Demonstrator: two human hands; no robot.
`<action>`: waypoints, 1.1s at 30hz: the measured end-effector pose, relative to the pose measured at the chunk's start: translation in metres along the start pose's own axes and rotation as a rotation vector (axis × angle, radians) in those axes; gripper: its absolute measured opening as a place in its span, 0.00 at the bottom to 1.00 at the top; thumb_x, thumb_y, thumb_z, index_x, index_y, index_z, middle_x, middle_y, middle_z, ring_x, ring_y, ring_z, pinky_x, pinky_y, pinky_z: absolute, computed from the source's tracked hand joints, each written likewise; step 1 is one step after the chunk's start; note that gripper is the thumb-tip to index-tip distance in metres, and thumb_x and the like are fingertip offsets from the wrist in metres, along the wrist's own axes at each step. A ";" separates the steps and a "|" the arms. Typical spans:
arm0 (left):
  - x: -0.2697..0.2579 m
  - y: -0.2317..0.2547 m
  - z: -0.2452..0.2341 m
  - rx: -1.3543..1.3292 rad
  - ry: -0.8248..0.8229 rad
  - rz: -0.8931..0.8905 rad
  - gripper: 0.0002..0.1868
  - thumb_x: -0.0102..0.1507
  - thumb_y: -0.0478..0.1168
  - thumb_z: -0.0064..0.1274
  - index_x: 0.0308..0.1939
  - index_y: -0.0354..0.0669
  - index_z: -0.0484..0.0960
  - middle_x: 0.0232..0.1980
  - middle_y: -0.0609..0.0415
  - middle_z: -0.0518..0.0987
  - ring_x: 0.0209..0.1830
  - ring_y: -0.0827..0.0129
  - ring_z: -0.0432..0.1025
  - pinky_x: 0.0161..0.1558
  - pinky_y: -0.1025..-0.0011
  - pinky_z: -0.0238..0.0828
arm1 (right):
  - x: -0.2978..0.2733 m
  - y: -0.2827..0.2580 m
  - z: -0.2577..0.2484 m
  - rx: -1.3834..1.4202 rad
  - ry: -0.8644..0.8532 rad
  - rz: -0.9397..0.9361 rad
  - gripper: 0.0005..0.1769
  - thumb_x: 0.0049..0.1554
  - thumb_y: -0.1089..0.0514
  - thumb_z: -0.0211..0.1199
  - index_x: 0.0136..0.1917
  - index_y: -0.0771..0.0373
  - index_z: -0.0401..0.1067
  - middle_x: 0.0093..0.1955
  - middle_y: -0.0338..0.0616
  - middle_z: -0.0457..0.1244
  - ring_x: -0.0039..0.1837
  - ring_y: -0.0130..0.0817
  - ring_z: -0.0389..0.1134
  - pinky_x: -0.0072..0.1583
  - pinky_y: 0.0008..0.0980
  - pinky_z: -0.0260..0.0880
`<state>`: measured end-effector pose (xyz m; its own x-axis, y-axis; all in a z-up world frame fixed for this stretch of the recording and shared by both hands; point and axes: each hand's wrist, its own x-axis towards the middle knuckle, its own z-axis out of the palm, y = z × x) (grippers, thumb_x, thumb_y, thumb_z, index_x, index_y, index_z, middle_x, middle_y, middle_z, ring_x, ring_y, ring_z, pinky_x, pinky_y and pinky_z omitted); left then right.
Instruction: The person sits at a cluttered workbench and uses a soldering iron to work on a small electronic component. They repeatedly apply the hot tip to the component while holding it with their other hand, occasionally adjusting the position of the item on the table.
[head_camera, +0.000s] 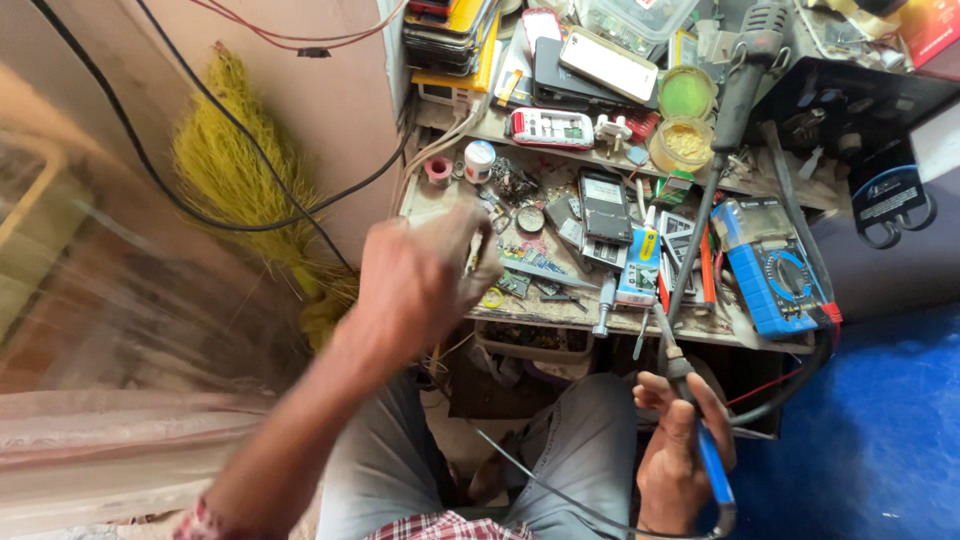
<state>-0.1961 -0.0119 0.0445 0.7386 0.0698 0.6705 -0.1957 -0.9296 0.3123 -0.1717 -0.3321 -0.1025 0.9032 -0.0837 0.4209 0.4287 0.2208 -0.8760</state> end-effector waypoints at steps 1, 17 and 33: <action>-0.018 0.010 -0.001 -0.068 -0.001 -0.070 0.08 0.62 0.41 0.59 0.41 0.44 0.77 0.27 0.50 0.78 0.22 0.58 0.73 0.27 0.62 0.69 | 0.000 -0.004 0.007 -0.051 -0.034 -0.022 0.22 0.68 0.54 0.61 0.70 0.67 0.66 0.54 0.60 0.70 0.52 0.42 0.73 0.57 0.39 0.75; -0.094 0.034 -0.012 -0.317 0.042 -0.241 0.07 0.57 0.35 0.60 0.34 0.43 0.76 0.27 0.54 0.79 0.24 0.62 0.76 0.26 0.68 0.70 | 0.007 -0.034 0.108 -0.017 -0.275 -0.017 0.30 0.59 0.65 0.70 0.72 0.61 0.65 0.59 0.49 0.68 0.59 0.30 0.69 0.60 0.30 0.73; -0.108 0.040 -0.025 -0.423 0.133 -0.115 0.20 0.53 0.37 0.62 0.48 0.37 0.78 0.47 0.45 0.78 0.48 0.53 0.74 0.48 0.62 0.71 | -0.012 -0.041 0.132 0.003 -0.314 0.104 0.19 0.56 0.61 0.73 0.59 0.61 0.70 0.45 0.45 0.70 0.46 0.26 0.71 0.49 0.27 0.75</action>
<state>-0.3002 -0.0479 0.0013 0.6873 0.2353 0.6872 -0.3840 -0.6854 0.6187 -0.2029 -0.2114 -0.0406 0.8919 0.2430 0.3814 0.3340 0.2149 -0.9178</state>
